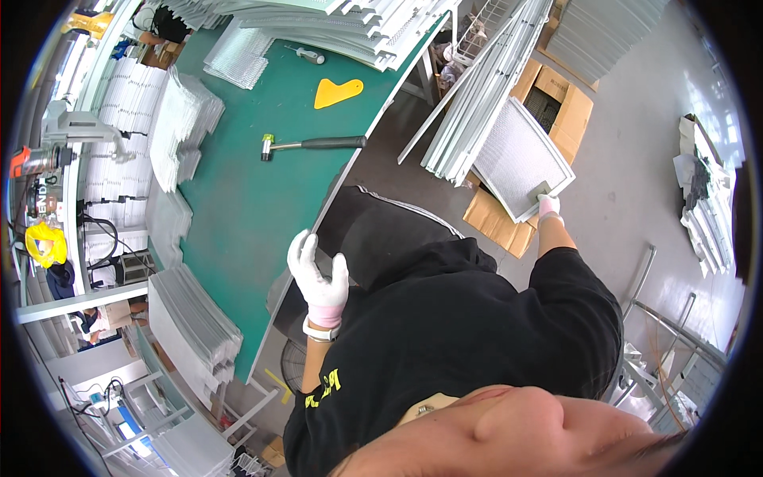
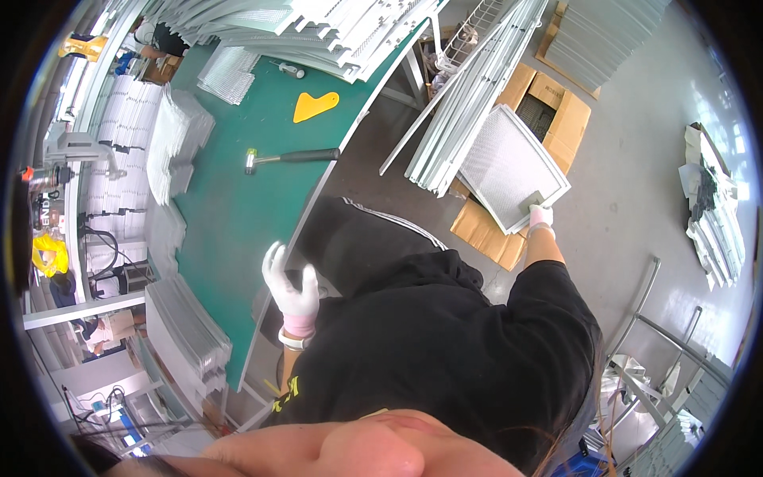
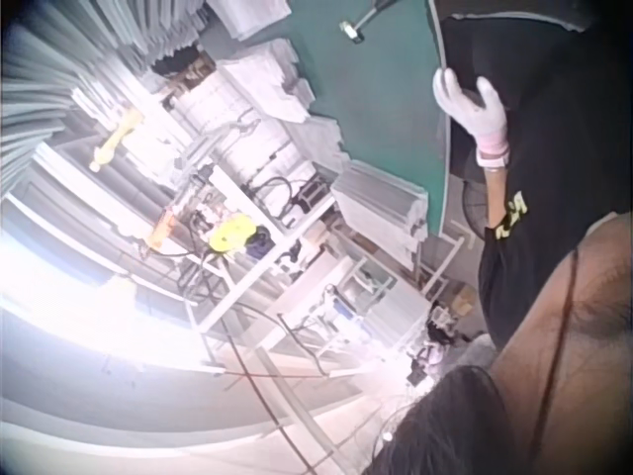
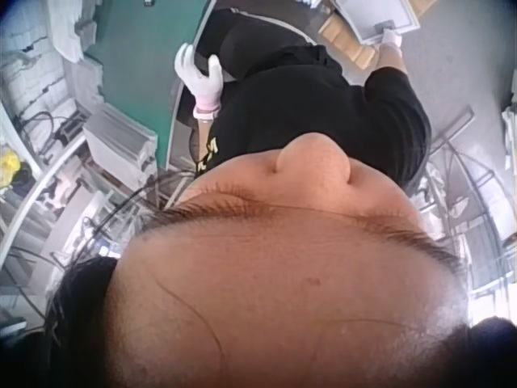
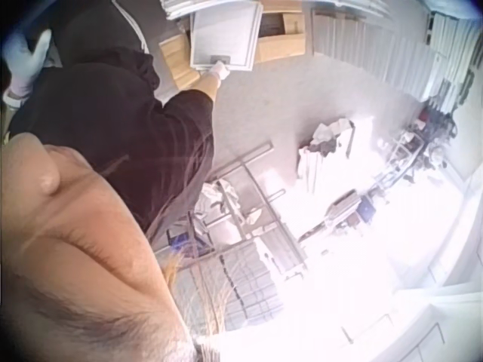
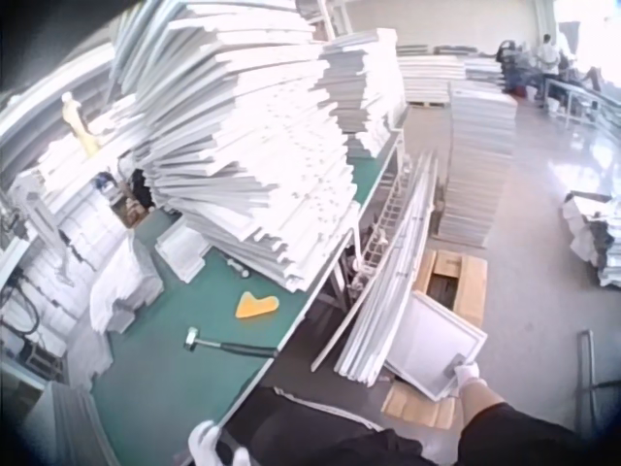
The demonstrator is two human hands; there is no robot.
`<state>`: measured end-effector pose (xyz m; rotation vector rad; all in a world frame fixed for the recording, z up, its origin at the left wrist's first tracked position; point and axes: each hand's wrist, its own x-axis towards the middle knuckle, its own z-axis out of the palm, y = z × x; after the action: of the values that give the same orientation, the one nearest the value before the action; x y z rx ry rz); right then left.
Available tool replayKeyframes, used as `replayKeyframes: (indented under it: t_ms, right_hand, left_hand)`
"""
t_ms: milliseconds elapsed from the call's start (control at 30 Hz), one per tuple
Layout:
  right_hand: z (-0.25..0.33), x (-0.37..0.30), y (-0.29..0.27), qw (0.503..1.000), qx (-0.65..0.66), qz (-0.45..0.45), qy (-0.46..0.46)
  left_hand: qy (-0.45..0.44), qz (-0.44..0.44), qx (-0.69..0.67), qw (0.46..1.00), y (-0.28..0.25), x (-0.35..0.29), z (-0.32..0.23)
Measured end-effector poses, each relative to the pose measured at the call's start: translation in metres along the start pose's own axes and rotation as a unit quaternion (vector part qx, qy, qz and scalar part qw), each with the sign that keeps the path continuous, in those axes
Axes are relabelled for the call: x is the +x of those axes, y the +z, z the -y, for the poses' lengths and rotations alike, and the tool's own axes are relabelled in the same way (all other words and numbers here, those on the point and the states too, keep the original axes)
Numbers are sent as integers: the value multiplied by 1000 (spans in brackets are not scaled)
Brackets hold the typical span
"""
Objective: The person assembles air filters by placing a mesh sheet into a metal frame and securing it with a hammer. They handle the mesh and frame, position a small plastic piece, and use a hammer to tap the frame edges. The finished units are stacked on the table.
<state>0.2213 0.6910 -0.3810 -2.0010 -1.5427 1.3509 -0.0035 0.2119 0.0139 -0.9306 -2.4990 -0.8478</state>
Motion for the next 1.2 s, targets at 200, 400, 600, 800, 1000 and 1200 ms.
replayKeyframes:
  t_ms: [200, 400, 600, 800, 1000, 1200]
  right_hand:
    - [19, -12, -2, 993, -107, -7, 47]
    - [82, -77, -26, 987, -57, -97, 115]
    - [46, -36, -101, 959, 65, -276, 22]
    - [101, -36, -168, 957, 198, -118, -175]
    - [287, -169, -101, 889, 214, 89, -396]
    - [404, -262, -20, 792, 166, 174, -561]
  left_hand:
    - [-5, 1, -7, 1000, 0, -2, 1]
    - [-12, -2, -19, 1000, -1, -8, 6]
    - [-6, -11, -42, 999, -11, -4, 12]
    - [17, 12, -100, 995, -9, 2, 22]
    - [39, 105, -405, 907, -32, 56, 6]
    - [96, 199, -631, 744, -51, 82, -7]
